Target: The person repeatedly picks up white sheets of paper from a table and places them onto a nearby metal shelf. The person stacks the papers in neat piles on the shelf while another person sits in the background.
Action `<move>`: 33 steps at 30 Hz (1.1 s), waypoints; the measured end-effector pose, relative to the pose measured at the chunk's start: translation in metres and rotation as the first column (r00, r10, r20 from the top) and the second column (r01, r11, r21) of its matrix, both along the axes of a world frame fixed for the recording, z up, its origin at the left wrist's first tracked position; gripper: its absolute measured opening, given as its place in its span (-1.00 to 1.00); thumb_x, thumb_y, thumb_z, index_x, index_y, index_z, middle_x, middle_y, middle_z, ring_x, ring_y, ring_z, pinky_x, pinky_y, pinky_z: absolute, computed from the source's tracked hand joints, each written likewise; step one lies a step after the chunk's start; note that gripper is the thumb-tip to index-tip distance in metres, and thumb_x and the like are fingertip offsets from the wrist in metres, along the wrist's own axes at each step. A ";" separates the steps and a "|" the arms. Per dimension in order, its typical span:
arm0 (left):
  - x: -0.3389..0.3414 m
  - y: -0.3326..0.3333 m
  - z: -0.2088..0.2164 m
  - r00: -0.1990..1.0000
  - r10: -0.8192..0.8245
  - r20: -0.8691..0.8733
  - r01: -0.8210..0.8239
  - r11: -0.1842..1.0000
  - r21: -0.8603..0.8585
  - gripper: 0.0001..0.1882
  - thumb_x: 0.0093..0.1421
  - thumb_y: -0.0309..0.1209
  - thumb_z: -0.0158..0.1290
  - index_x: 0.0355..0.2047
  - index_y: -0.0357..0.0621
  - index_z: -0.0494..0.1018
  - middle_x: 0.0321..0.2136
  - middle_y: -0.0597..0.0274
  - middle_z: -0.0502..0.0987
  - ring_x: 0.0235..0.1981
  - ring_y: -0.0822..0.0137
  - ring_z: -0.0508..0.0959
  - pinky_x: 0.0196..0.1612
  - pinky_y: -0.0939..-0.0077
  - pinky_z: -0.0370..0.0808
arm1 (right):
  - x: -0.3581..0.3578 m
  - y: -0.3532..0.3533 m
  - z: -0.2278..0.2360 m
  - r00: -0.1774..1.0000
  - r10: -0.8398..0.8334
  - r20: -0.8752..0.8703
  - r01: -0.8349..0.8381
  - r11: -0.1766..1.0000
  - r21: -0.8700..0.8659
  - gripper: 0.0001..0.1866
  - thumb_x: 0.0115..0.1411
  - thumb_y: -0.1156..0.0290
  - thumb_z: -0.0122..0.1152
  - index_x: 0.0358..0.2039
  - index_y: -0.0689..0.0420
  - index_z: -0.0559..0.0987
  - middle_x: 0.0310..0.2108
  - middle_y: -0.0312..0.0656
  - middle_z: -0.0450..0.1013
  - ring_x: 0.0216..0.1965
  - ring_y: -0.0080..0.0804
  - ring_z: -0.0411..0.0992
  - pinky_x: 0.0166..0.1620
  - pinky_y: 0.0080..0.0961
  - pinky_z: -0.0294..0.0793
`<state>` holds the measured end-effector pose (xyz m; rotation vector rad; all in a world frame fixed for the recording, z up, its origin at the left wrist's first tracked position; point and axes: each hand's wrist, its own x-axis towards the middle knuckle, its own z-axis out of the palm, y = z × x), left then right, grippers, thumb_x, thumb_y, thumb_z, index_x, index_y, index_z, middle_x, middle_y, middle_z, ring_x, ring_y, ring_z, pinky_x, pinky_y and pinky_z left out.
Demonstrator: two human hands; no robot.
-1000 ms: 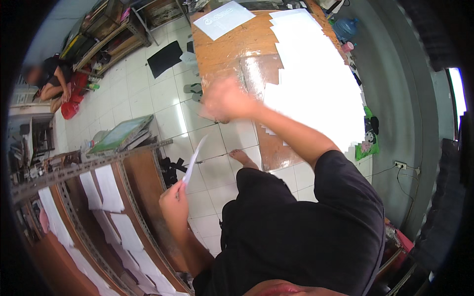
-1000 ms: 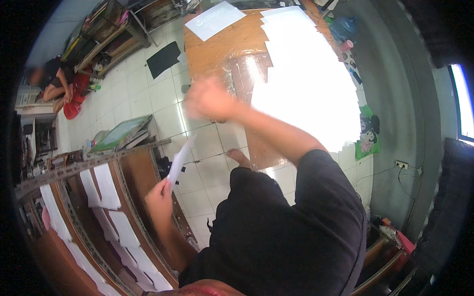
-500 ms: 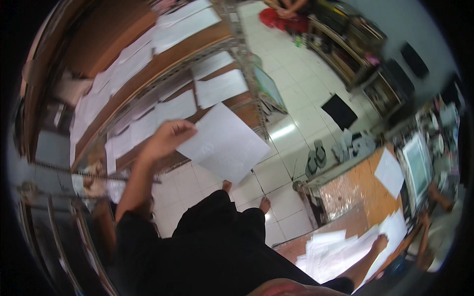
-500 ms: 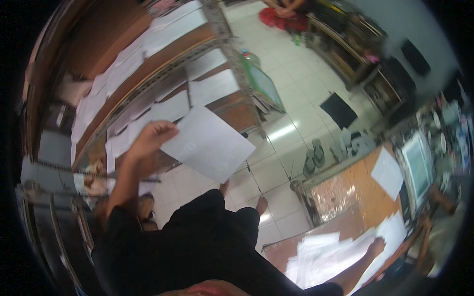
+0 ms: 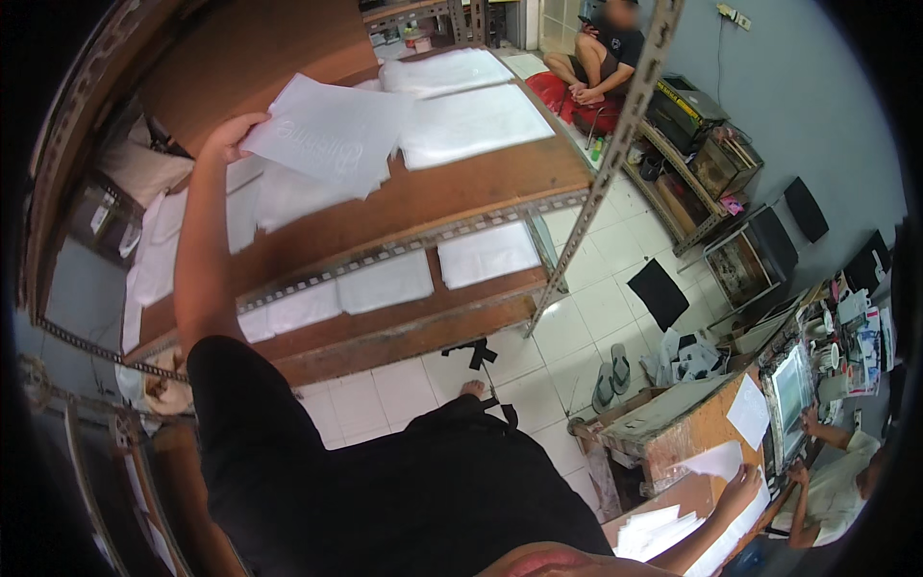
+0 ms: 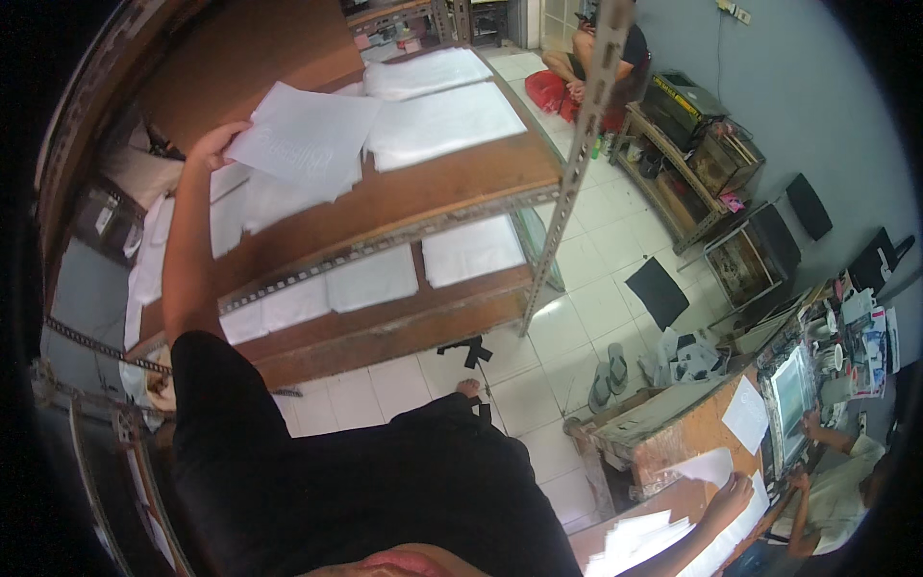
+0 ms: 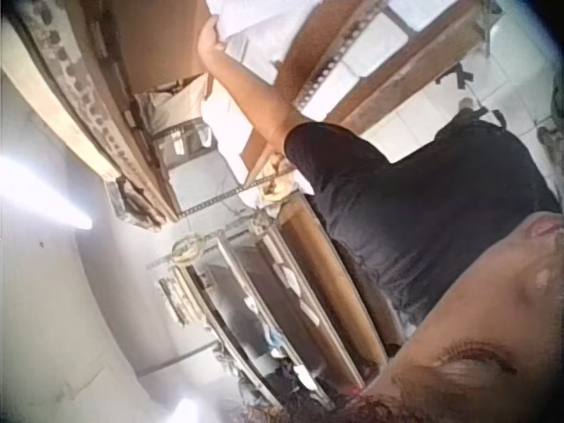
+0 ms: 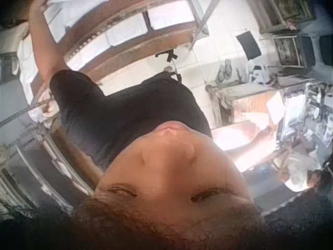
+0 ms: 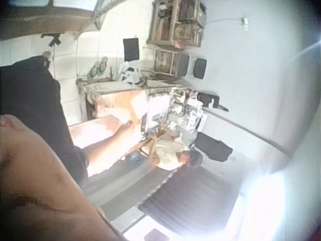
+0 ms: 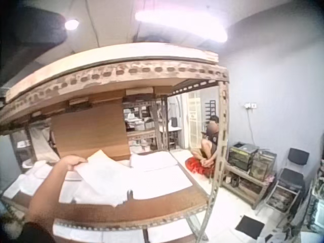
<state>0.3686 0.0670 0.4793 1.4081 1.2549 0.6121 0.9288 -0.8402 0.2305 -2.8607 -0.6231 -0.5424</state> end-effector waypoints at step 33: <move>0.138 -0.295 -0.055 0.702 -0.252 -0.666 0.712 0.256 0.654 -0.52 0.19 -0.32 0.05 0.03 -0.39 0.32 -0.05 -0.06 0.42 -0.01 0.15 0.41 0.13 0.31 0.29 | -0.151 0.215 0.017 0.839 0.544 -0.018 -0.543 0.834 -0.101 -0.88 -0.04 0.37 0.08 -0.44 0.06 0.47 -0.39 -0.29 0.37 -0.23 -0.34 0.34 -0.18 -0.39 0.31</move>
